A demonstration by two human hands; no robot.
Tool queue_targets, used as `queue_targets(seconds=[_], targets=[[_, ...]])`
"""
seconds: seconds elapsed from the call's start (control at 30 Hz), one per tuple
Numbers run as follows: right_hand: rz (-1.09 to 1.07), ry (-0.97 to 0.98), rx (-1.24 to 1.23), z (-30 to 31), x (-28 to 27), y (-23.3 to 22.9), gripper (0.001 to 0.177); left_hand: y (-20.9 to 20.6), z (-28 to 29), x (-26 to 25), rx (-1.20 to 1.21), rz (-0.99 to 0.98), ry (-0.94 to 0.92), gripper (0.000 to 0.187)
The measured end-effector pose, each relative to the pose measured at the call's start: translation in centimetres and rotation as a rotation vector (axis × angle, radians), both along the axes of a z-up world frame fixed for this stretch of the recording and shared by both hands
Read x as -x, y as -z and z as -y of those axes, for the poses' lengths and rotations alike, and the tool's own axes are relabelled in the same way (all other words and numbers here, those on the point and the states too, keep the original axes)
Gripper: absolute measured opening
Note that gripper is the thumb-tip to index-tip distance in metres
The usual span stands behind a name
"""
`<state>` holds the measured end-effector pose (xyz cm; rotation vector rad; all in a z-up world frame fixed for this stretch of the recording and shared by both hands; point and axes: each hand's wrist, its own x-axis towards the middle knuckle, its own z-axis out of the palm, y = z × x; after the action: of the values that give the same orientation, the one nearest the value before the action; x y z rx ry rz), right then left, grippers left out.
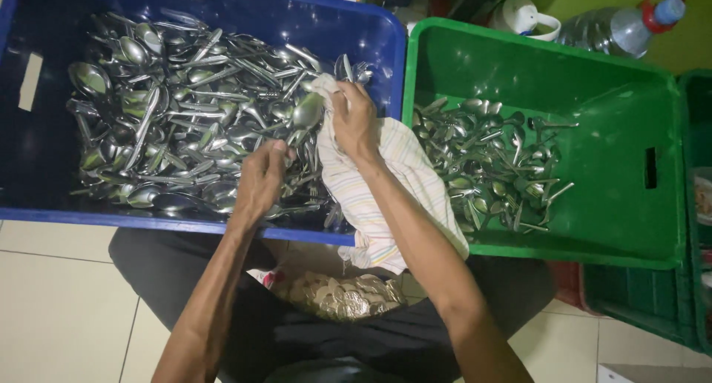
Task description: Wiping metal spoons individually with a cloth and transferring them from a blue bin to a green bin.
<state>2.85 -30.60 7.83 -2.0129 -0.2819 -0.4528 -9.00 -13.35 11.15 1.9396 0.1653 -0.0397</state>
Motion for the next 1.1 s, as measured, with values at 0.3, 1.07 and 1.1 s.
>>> queue_targets(seconds=[0.3, 1.07, 1.1], targets=[[0.233, -0.013, 0.115, 0.7, -0.1, 2.4, 0.023, 1.5, -0.2, -0.3, -0.047, 0.033, -0.111, 0.026], [0.489, 0.045, 0.678, -2.1, 0.7, -0.2, 0.007, 2.4, 0.4, 0.3, -0.112, 0.064, 0.05, 0.025], [0.474, 0.156, 0.682, -1.6, -0.1, -1.4, 0.007, 3.3, 0.6, -0.2, -0.068, 0.08, 0.038, 0.026]])
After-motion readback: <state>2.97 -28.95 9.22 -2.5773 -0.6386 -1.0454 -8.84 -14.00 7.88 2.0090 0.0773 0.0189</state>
